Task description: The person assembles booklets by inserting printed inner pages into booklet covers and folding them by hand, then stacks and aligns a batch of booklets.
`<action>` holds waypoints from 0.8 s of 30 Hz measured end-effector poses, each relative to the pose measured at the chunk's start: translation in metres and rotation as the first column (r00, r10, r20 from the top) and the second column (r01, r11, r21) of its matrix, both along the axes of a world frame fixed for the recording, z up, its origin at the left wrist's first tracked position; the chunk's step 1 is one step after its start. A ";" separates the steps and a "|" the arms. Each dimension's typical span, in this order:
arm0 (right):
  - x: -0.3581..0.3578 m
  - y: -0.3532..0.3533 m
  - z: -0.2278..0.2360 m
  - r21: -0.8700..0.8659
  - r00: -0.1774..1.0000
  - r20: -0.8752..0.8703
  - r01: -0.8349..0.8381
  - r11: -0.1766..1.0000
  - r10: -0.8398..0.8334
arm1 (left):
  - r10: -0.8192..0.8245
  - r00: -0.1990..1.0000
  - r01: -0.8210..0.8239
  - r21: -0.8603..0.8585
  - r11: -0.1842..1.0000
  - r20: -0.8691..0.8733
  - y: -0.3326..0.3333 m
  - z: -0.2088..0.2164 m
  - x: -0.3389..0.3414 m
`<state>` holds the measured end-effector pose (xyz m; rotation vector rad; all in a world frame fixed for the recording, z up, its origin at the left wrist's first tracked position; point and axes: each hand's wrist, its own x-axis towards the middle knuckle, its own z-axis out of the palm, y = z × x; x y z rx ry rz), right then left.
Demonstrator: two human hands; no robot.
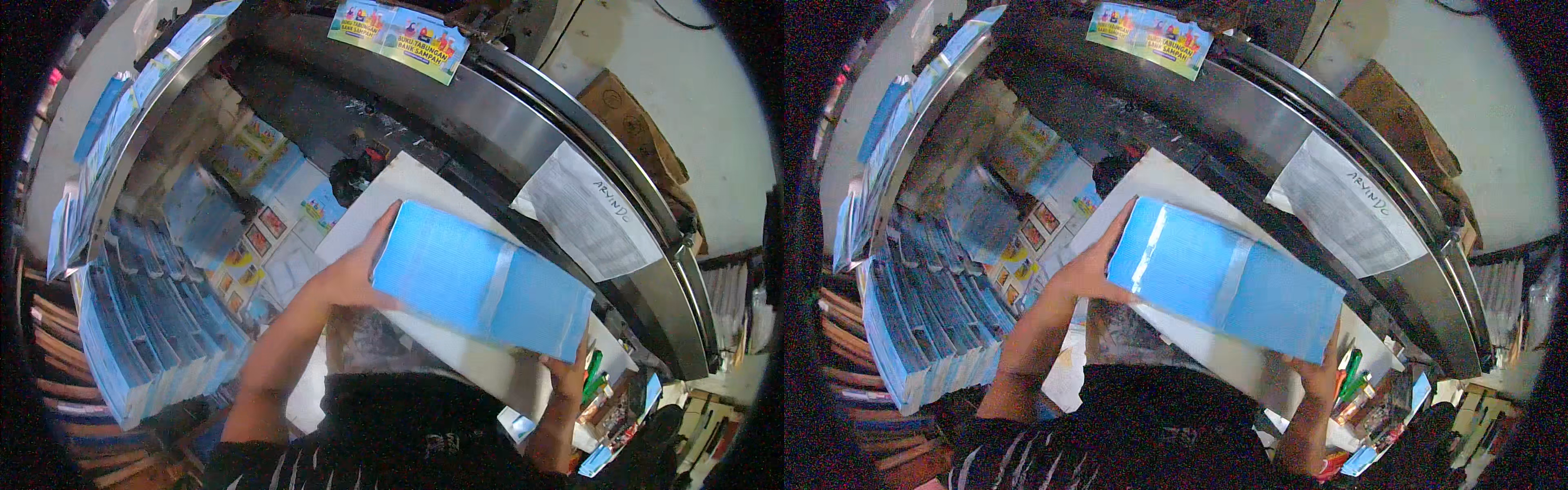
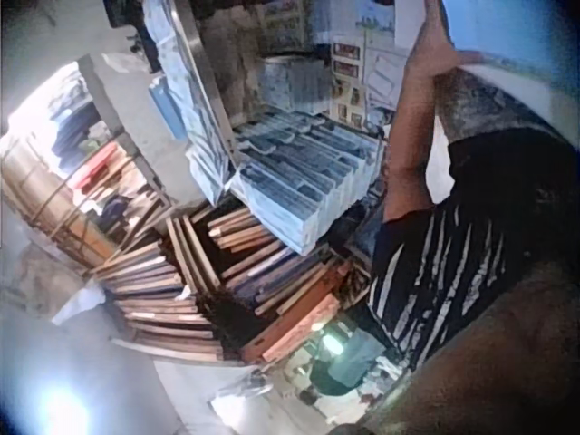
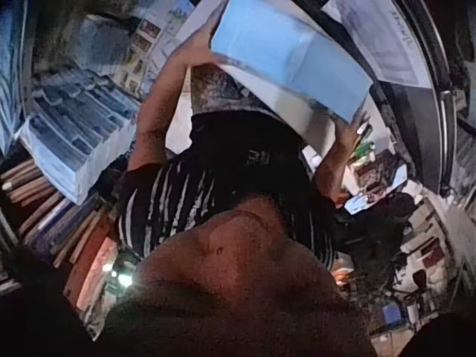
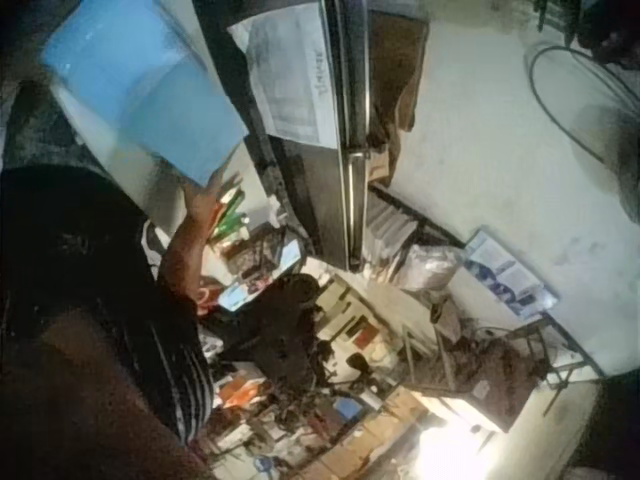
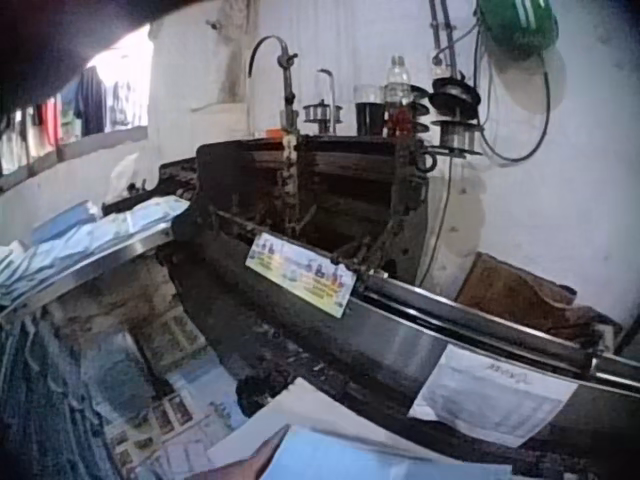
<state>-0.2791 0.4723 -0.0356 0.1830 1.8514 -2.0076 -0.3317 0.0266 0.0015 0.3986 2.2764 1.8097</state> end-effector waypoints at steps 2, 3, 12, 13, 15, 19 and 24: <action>-0.004 -0.019 0.010 0.092 0.985 -0.101 0.146 0.985 -0.137 | 0.049 0.998 -0.050 -0.031 0.998 -0.043 0.009 -0.014 0.000; -0.003 -0.021 0.013 0.130 0.980 -0.105 0.179 0.975 -0.166 | 0.089 0.993 -0.094 -0.060 0.994 -0.082 0.014 -0.018 -0.002; 0.050 -0.013 0.005 0.384 0.904 -0.404 0.309 0.870 -0.143 | 0.067 0.994 -0.075 0.096 0.993 0.085 0.010 -0.018 0.044; 0.053 -0.012 0.004 0.411 0.936 -0.309 0.291 0.864 -0.168 | 0.055 0.995 -0.065 0.125 0.990 0.083 0.009 -0.025 0.048; 0.052 -0.019 -0.001 0.392 0.935 -0.250 0.336 0.856 -0.252 | 0.041 0.995 -0.054 0.156 0.986 0.090 0.016 -0.027 0.052; 0.051 0.006 -0.031 0.544 0.938 -0.334 0.270 0.794 -0.090 | 0.001 1.000 -0.008 0.217 0.976 0.030 0.014 -0.025 0.047; 0.045 0.008 -0.025 0.480 0.938 -0.344 0.219 0.850 -0.047 | -0.134 0.981 0.094 0.263 0.960 0.138 0.008 -0.019 0.041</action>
